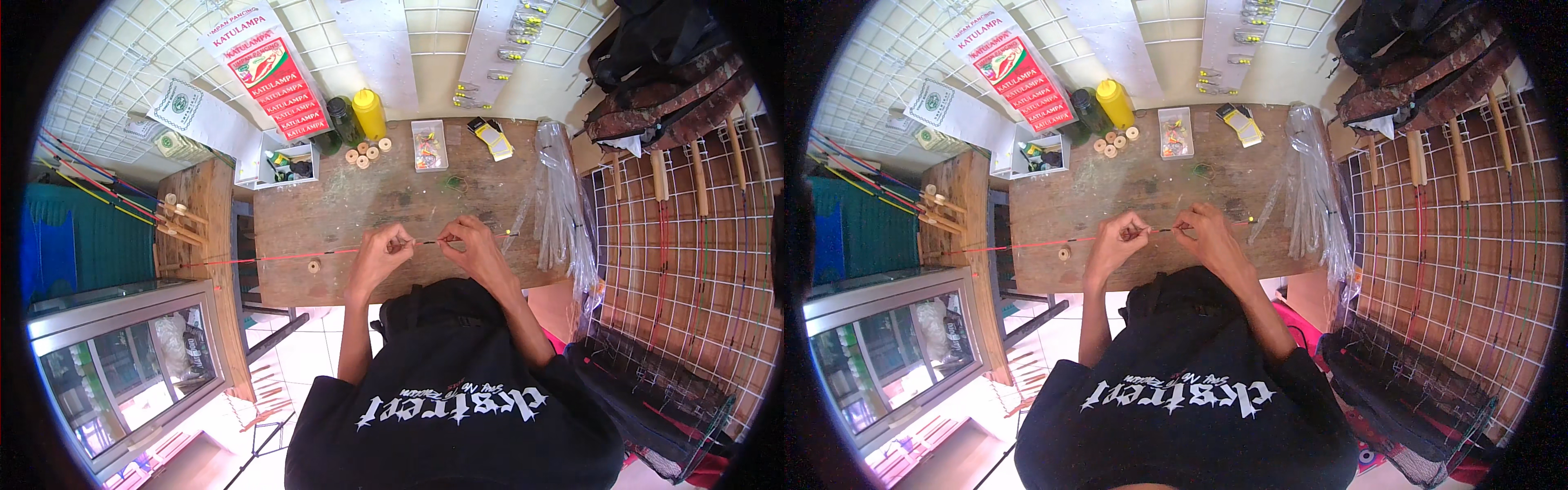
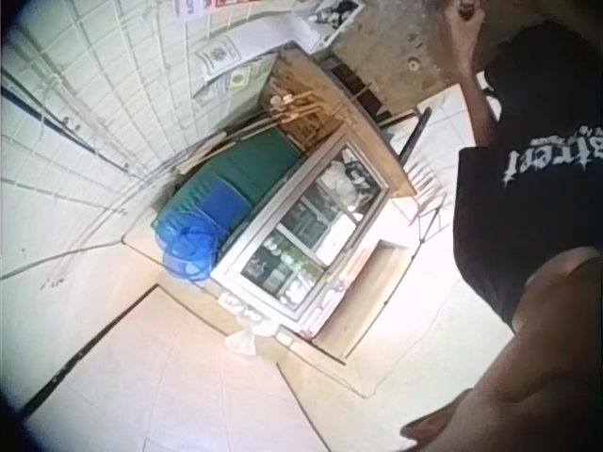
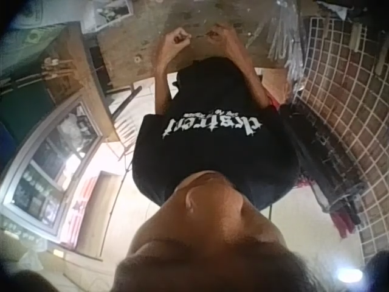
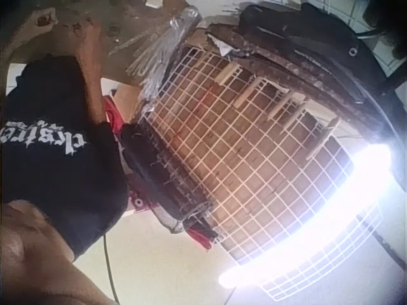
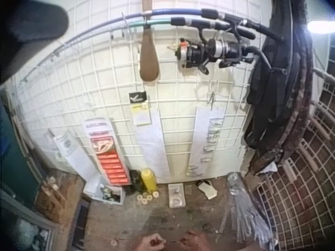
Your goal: Repairing and assembling components of fishing rods at a workbench.
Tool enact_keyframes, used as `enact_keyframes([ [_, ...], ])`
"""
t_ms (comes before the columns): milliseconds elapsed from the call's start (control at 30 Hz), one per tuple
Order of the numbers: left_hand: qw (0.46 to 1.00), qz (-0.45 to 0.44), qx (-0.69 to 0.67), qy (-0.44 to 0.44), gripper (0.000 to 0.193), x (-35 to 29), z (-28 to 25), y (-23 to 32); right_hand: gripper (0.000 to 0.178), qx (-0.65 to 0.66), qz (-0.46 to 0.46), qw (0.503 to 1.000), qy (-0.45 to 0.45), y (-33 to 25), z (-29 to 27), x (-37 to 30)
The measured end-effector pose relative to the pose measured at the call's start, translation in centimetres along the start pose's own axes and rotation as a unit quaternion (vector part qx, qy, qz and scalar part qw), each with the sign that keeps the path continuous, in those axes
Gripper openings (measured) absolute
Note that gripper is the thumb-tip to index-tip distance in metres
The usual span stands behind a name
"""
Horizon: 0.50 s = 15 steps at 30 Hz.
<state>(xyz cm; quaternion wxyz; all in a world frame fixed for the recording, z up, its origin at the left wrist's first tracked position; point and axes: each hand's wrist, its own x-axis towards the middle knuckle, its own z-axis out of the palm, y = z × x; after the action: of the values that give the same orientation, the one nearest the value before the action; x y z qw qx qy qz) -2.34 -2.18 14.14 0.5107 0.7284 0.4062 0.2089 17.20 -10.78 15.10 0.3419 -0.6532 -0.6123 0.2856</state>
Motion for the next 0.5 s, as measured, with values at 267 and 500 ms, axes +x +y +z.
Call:
enact_keyframes([
  [267, 0.999, 0.039, 0.005, 0.024, 0.007, -0.1, 0.2, -0.2, 0.011, -0.015, -0.012, 1.0, -0.006, -0.9, 0.3, 0.6],
  [500, 0.999, 0.03, 0.009, 0.031, 0.012, -0.7, 0.4, -0.2, 0.019, 0.049, 0.067, 0.995, -0.05, -0.3, 0.4, 1.1],
])
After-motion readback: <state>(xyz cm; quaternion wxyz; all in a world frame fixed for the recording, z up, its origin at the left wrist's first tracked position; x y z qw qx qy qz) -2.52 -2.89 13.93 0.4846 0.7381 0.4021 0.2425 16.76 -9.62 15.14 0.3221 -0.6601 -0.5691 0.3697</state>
